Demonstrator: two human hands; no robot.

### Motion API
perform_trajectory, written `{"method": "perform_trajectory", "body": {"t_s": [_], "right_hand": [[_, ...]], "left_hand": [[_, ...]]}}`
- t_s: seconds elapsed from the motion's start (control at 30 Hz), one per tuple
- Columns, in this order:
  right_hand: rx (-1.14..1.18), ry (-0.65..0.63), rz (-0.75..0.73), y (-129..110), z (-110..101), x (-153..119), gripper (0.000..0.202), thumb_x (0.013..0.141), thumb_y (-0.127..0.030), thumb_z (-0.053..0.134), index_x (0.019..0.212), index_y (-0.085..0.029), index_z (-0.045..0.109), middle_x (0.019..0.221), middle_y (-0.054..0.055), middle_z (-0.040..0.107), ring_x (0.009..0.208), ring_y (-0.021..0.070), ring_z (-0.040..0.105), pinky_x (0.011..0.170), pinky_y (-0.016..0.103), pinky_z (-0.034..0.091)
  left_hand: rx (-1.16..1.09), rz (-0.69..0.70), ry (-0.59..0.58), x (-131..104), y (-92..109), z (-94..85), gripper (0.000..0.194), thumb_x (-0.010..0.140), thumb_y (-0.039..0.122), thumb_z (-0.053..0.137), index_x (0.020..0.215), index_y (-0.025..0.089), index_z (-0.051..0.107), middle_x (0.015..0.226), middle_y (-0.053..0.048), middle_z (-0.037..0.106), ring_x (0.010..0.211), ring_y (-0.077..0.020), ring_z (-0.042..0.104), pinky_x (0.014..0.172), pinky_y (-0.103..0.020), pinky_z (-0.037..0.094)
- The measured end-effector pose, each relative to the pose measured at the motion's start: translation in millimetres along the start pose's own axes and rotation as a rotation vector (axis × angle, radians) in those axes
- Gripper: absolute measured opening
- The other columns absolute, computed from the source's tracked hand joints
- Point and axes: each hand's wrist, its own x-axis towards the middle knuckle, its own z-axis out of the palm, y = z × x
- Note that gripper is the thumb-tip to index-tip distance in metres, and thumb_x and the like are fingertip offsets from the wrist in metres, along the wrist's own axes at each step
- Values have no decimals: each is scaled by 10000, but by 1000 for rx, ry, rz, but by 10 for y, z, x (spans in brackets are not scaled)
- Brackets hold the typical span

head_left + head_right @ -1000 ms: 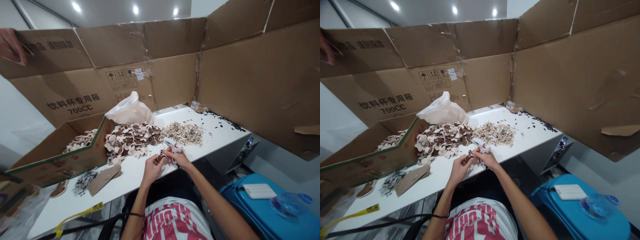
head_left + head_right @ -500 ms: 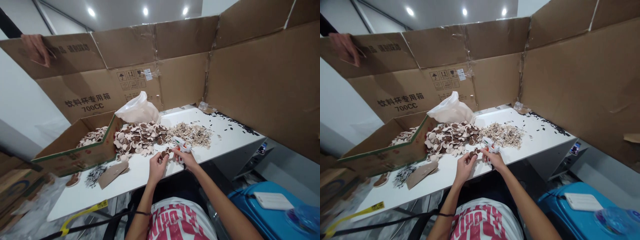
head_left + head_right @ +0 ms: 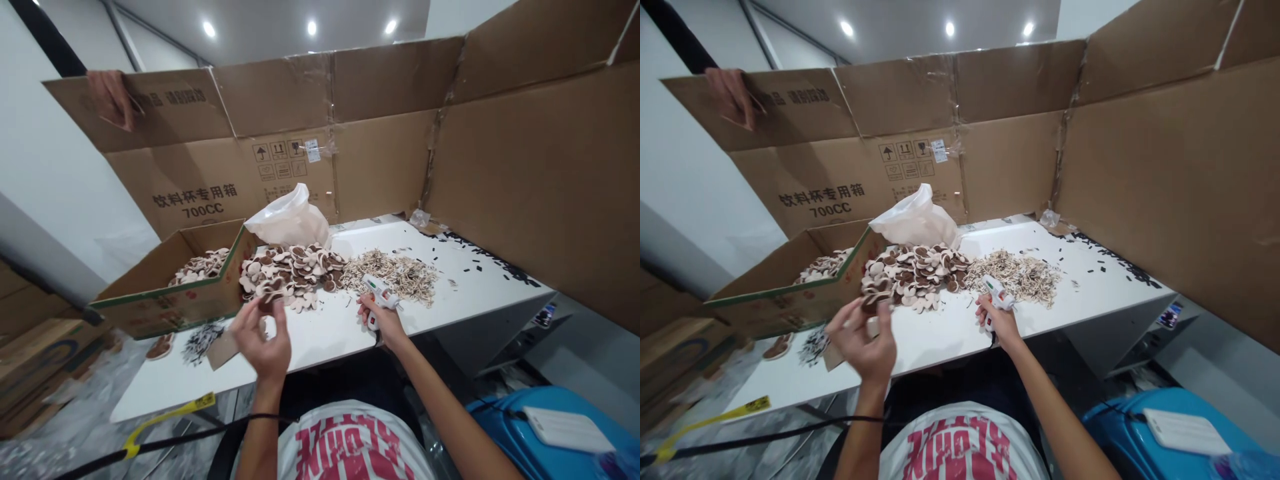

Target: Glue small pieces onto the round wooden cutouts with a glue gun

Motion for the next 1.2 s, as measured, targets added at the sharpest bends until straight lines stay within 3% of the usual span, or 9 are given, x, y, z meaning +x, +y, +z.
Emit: {"method": "perform_trajectory", "body": {"t_s": [0.07,0.17,0.27,0.37,0.47,0.6,0.77,0.93,1.2], "right_hand": [[0,-11,-5,9,-4,-13,461,837,-615,849,857,-171,727,726,74,672,526,181,564,457,256,454],[-1,-15,0,24,-10,-27,455,848,-606,845,870,-166,727,741,78,679,530,179,569,454,249,454],[1,-18,1,30,-4,-30,460,839,-607,851,869,-166,721,745,76,683,523,173,569,445,237,455],[-2,-17,1,16,17,-30,468,831,-615,851,848,-169,710,723,67,677,509,167,568,446,231,464],[-18,-21,1,-12,35,-37,476,835,-625,842,844,-167,711,708,67,676,498,167,573,443,231,463],[-12,15,-8,-55,37,-63,503,833,-652,840,889,-166,724,718,71,685,504,176,597,446,237,477],[37,89,-3,-66,44,-72,553,843,-702,824,940,-172,703,794,88,711,547,199,640,470,253,534],[-62,64,-52,-11,30,-41,518,905,-686,766,868,-174,694,786,83,708,424,123,499,375,216,383],[-119,19,-27,50,-22,-26,467,890,-634,770,829,-179,687,712,64,688,395,111,452,356,204,325]], "left_hand": [[74,173,319,279,47,-163,560,809,555,758,1153,214,477,1155,-88,541,888,-211,674,820,-411,608],[180,313,547,818,-10,-326,514,880,532,690,1165,203,416,1224,-155,527,892,-222,654,833,-449,603],[319,211,307,1349,-263,-411,489,974,485,581,1291,155,409,1118,-109,625,864,-207,654,825,-410,587],[657,32,-10,1595,-576,-458,595,843,452,761,1301,147,535,1157,-135,668,1078,-311,625,1053,-528,478],[706,66,-43,1423,-726,-410,356,896,419,683,1139,162,650,1246,-175,653,1253,-358,541,1123,-504,392],[440,70,-274,807,-636,-110,271,1033,376,479,987,205,684,924,-72,722,846,-224,645,824,-318,470],[317,10,-607,125,-567,434,420,1049,390,462,668,229,539,583,3,570,569,-171,529,632,-284,355],[298,-18,-852,-222,-680,873,66,961,272,598,997,240,643,964,-42,731,755,-198,644,731,-299,420],[526,14,-908,-355,-766,1266,341,879,336,738,1183,214,647,1132,-129,730,1039,-310,668,827,-361,447]]}}
